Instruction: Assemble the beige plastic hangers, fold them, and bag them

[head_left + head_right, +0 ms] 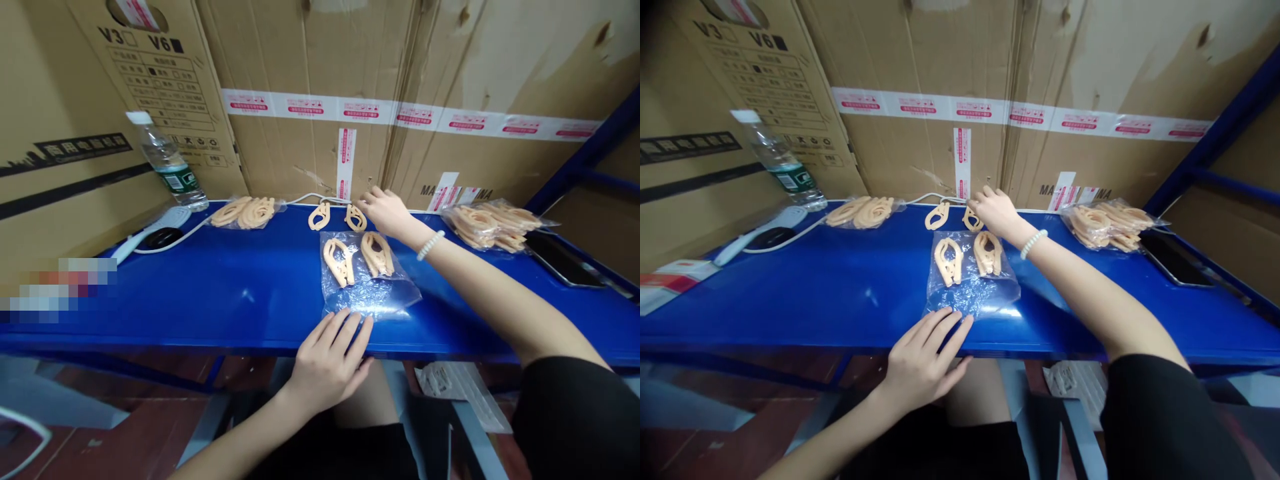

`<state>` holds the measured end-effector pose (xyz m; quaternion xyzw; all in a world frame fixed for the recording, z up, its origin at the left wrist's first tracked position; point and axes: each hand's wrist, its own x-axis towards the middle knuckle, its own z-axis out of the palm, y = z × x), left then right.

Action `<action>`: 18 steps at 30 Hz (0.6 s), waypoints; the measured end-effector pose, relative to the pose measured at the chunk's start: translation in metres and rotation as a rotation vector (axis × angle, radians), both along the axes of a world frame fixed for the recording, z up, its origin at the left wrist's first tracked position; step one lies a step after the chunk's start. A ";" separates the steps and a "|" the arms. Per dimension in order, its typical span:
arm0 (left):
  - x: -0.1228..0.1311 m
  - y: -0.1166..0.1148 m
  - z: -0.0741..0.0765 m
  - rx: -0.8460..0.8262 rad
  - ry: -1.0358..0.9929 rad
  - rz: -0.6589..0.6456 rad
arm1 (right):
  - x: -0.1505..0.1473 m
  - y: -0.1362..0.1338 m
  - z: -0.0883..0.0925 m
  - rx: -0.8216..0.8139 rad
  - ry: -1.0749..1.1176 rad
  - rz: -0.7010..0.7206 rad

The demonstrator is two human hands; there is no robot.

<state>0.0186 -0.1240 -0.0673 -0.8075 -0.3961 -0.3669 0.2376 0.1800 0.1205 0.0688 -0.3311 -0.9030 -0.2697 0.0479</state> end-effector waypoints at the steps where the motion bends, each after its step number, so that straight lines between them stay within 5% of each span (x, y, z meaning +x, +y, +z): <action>1: 0.000 0.000 0.000 0.000 0.004 -0.001 | -0.004 0.016 -0.005 -0.062 -0.051 -0.027; 7: -0.001 0.002 0.000 0.003 0.009 0.006 | -0.021 0.061 -0.018 -0.235 -0.151 -0.071; 18: -0.002 0.002 0.000 0.021 0.011 0.002 | 0.039 0.043 -0.006 -0.478 -0.176 -0.172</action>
